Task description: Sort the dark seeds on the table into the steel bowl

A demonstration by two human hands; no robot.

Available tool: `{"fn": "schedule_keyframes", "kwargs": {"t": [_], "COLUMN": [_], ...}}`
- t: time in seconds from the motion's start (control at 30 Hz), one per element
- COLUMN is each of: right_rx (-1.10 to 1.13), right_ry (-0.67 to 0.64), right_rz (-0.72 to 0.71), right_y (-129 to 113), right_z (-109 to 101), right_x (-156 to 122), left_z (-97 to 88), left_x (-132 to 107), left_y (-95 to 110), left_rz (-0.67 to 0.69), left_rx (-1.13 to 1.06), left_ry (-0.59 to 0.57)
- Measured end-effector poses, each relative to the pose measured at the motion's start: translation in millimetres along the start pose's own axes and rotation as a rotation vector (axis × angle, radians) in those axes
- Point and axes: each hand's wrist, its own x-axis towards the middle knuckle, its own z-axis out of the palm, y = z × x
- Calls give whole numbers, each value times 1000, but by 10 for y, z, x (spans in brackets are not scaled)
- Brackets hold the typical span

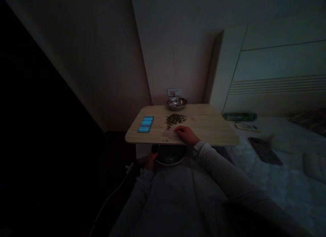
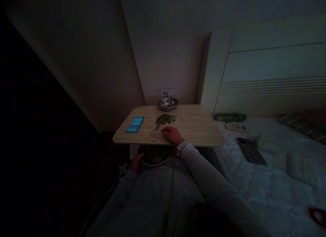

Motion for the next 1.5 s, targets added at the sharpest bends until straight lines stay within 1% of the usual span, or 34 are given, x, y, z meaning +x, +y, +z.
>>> {"fn": "schedule_keyframes", "kwargs": {"t": [0.17, 0.23, 0.33, 0.47, 0.53, 0.67, 0.77, 0.87, 0.93, 1.07, 1.17, 1.27, 1.4, 1.5], "right_rx": [16, 18, 29, 40, 39, -38, -83, -81, -74, -142, -209, -238, -235, -211], "right_ry": [-5, -1, -6, 5, 14, 11, -15, -20, -42, -118, -137, -110, -59, -32], "right_rz": [-8, -11, -13, -28, -47, -57, -110, -171, -212, -269, -235, -161, -76, -56], "right_y": [-1, 4, 11, 24, 28, 1, -76, -203, -303, -456, -471, -412, -287, -180], "right_z": [22, 32, 37, 24, 18, 32, 67, 126, 180, 300, 349, 338, 262, 172], "right_x": [-7, -12, -20, -23, -19, -20, -56, -138, -206, -304, -313, -282, -231, -194], "left_z": [-21, -13, -2, -42, -63, -81, -69, -28, 1, 32, 36, 42, 39, 17], "left_x": [-2, -5, -4, 7, 15, 29, 31, 18, 4, -10, -5, -9, -18, 0], "left_y": [-2, -7, -12, 12, 25, 35, 26, 10, 8, 22, 35, 53, 65, 40], "left_rz": [24, 21, -22, -16, -35, -67, -53, -33, -43, -32, -36, -69, -77, -75], "left_rx": [68, 56, 12, 71, 59, 33, 5, -23, -39, -40, -36, -60, -73, -74], "left_ry": [67, 75, 57, 31, 33, 5, -32, 9, 44, 44, 38, 44, 35, 62]}}
